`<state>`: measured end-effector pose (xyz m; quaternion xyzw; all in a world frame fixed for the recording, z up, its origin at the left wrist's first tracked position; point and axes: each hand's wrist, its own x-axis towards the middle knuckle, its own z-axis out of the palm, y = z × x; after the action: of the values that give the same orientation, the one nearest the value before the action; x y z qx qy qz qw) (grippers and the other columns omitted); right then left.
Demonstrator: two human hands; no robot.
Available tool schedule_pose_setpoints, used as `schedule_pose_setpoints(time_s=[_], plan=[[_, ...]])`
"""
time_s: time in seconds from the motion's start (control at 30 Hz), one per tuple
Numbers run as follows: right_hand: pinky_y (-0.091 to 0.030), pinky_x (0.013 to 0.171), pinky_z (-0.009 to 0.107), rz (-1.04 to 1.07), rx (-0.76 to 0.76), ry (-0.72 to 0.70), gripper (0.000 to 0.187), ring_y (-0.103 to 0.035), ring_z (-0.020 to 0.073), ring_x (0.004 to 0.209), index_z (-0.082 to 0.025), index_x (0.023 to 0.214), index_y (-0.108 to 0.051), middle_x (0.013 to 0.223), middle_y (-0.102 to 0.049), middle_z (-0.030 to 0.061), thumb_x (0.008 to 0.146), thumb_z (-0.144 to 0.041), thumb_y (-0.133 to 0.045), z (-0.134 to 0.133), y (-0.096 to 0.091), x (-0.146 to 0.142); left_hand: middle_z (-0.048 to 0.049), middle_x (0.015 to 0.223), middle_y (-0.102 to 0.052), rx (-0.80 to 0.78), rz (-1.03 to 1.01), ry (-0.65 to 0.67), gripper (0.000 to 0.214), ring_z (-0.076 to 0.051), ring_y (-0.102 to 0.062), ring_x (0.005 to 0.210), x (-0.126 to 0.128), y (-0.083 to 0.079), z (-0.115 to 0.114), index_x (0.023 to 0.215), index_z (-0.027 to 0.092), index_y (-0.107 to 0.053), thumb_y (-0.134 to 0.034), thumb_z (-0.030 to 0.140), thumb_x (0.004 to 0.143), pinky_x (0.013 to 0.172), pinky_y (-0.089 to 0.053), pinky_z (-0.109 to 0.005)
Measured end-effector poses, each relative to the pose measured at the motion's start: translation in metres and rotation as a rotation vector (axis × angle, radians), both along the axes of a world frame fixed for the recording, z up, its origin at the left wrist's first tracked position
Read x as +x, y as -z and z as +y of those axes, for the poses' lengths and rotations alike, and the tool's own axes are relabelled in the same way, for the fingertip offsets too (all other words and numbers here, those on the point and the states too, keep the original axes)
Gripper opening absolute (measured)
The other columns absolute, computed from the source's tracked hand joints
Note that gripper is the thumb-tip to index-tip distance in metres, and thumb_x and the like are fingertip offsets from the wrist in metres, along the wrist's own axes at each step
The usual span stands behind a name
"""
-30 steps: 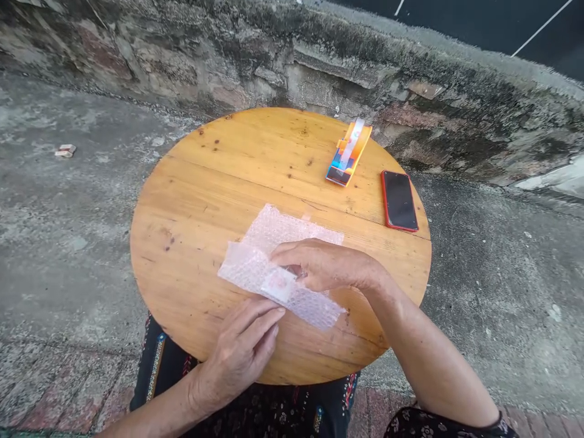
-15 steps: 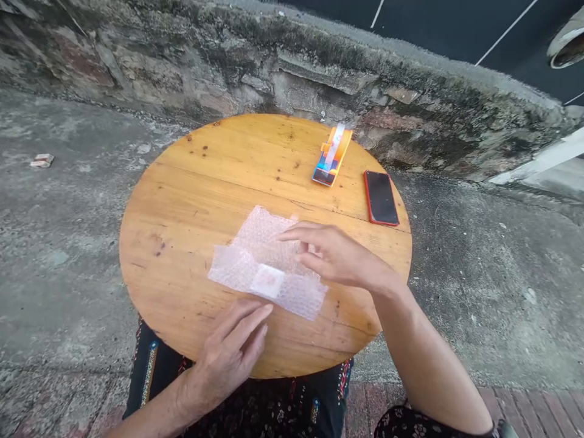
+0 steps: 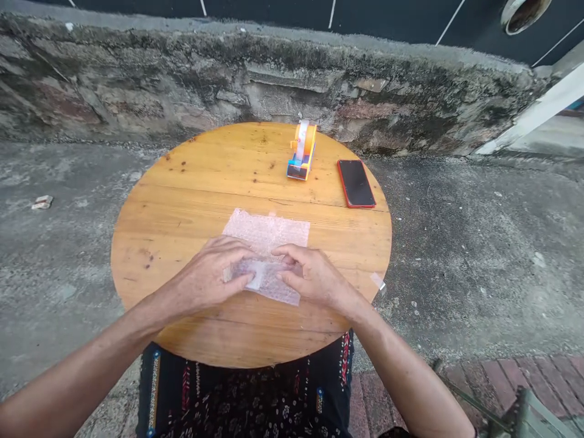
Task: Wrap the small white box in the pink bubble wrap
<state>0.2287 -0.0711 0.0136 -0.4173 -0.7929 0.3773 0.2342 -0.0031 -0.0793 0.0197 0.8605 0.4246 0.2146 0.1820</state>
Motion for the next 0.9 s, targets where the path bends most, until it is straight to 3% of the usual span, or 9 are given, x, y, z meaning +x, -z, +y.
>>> schedule_pose_setpoints(time_s=[0.13, 0.23, 0.4, 0.5, 0.67, 0.9], plan=[[-0.051, 0.078, 0.031, -0.014, 0.045, 0.04, 0.031, -0.066, 0.0161, 0.087, -0.021, 0.113, -0.062, 0.101, -0.071, 0.0031, 0.082, -0.019, -0.062, 0.0, 0.007, 0.003, -0.0024, 0.089, -0.069, -0.125, -0.049, -0.055, 0.011, -0.02, -0.06, 0.089, 0.003, 0.004, 0.004, 0.086, 0.018, -0.066, -0.056, 0.019, 0.083, 0.085, -0.043, -0.037], [-0.051, 0.08, 0.033, -0.065, 0.127, 0.084, 0.029, -0.066, 0.0181, 0.09, -0.02, 0.112, -0.062, 0.102, -0.071, 0.0044, 0.083, -0.018, -0.061, 0.0, 0.013, 0.001, -0.0001, 0.08, -0.068, -0.175, -0.082, -0.088, 0.012, -0.018, -0.058, 0.083, 0.005, 0.006, 0.007, 0.076, 0.019, -0.065, -0.056, 0.018, 0.083, 0.079, -0.042, -0.034], [-0.044, 0.084, 0.039, -0.153, 0.559, 0.265, 0.024, -0.06, 0.0218, 0.095, -0.019, 0.11, -0.061, 0.104, -0.069, 0.008, 0.087, -0.017, -0.059, -0.022, 0.014, -0.009, 0.0001, 0.077, -0.067, -0.162, -0.115, -0.109, 0.012, -0.019, -0.057, 0.084, 0.005, 0.01, 0.008, 0.076, 0.019, -0.065, -0.055, 0.014, 0.082, 0.079, -0.04, -0.033], [-0.039, 0.083, 0.038, -0.164, 0.773, 0.23, 0.021, -0.057, 0.0201, 0.092, -0.022, 0.103, -0.064, 0.097, -0.069, 0.004, 0.085, -0.012, -0.059, -0.045, 0.012, -0.02, 0.0004, 0.077, -0.066, -0.133, -0.127, -0.114, 0.013, -0.018, -0.057, 0.084, 0.004, 0.014, 0.007, 0.076, 0.019, -0.065, -0.054, 0.014, 0.082, 0.08, -0.04, -0.033], [-0.037, 0.087, 0.038, -0.261, 0.74, 0.059, 0.023, -0.056, 0.02, 0.101, -0.022, 0.11, -0.062, 0.108, -0.069, 0.0037, 0.089, -0.016, -0.056, -0.064, 0.016, -0.042, -0.0005, 0.082, -0.068, -0.125, -0.137, -0.154, 0.012, -0.019, -0.058, 0.087, 0.002, 0.017, 0.006, 0.08, 0.019, -0.066, -0.054, 0.016, 0.082, 0.082, -0.042, -0.033], [-0.036, 0.091, 0.043, -0.485, 0.674, 0.036, 0.032, -0.05, 0.025, 0.114, -0.021, 0.125, -0.056, 0.127, -0.061, 0.0085, 0.094, -0.02, -0.049, -0.06, 0.025, -0.056, -0.0018, 0.089, -0.069, -0.141, -0.146, -0.191, 0.017, -0.019, -0.06, 0.09, 0.001, 0.017, 0.007, 0.09, 0.021, -0.068, -0.053, 0.017, 0.083, 0.085, -0.045, -0.035]])
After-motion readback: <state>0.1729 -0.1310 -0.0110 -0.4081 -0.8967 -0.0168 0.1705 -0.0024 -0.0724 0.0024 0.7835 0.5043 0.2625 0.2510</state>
